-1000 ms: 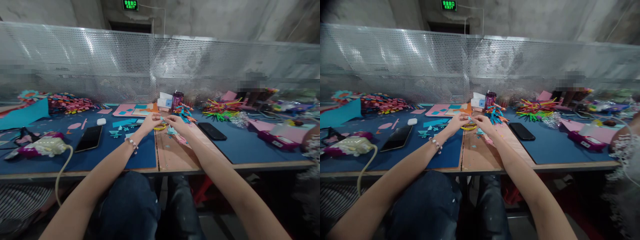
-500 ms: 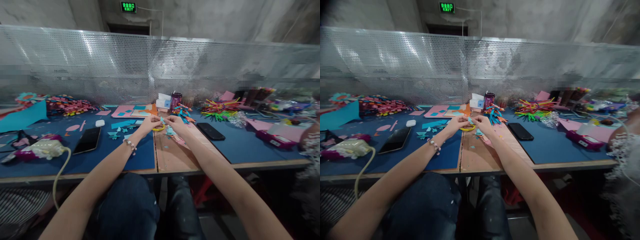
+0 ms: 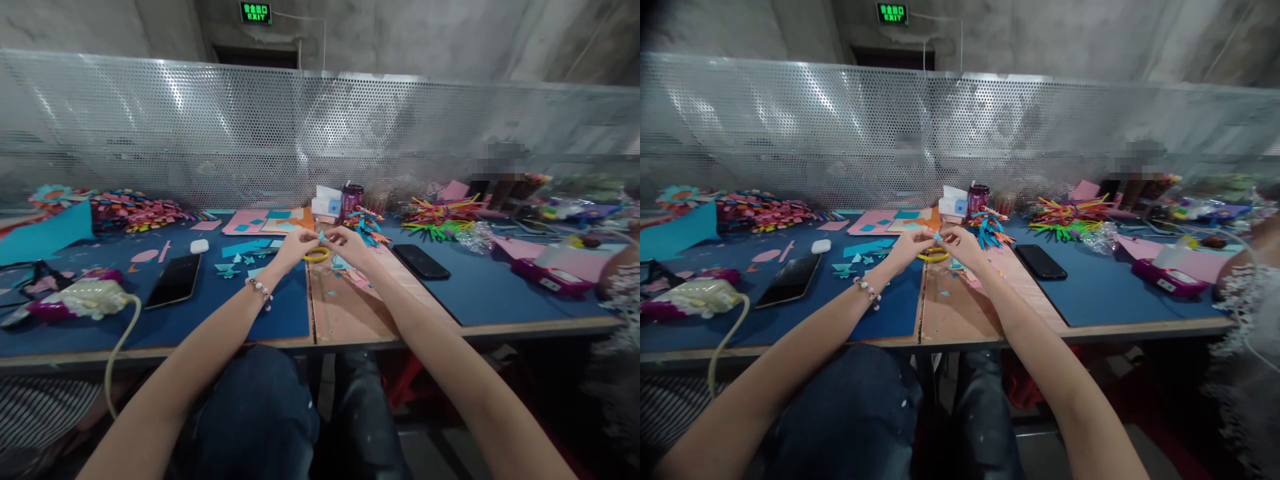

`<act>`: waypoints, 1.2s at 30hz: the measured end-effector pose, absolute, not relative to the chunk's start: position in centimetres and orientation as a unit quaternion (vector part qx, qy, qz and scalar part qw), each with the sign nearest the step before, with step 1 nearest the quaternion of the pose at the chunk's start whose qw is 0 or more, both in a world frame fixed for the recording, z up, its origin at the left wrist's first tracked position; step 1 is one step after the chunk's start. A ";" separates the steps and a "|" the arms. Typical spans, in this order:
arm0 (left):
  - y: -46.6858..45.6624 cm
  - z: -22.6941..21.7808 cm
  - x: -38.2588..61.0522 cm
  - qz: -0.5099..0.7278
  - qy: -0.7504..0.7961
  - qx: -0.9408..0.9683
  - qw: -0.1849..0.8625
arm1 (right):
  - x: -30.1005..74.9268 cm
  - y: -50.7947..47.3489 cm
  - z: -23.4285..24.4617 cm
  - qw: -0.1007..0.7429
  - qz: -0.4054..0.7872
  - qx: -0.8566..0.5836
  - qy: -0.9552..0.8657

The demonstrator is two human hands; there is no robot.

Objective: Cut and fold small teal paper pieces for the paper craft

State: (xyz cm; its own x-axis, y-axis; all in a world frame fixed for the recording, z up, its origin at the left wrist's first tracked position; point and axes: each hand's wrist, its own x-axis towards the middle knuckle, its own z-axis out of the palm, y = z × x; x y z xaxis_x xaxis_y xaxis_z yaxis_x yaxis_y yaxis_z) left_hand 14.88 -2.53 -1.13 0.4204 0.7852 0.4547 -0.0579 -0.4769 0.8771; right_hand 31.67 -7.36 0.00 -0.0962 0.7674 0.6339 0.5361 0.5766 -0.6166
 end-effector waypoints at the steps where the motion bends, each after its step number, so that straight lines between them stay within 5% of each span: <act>1: -2.6 -1.1 14.9 0.474 0.255 0.716 0.445 | 31.7 -7.2 -0.2 0.504 0.109 -0.447 -0.732; 36: -2.3 -1.0 14.8 0.484 0.209 0.748 0.403 | 31.5 -8.1 0.8 0.526 0.173 -0.462 -0.693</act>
State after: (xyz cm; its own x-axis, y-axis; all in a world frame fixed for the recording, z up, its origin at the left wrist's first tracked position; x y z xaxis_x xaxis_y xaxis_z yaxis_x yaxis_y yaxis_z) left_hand 14.78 -2.32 -0.99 0.4430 0.7037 0.5555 -0.0776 -0.5872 0.8057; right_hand 31.54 -8.06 0.84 -0.0208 0.8222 0.5688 0.4586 0.5134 -0.7253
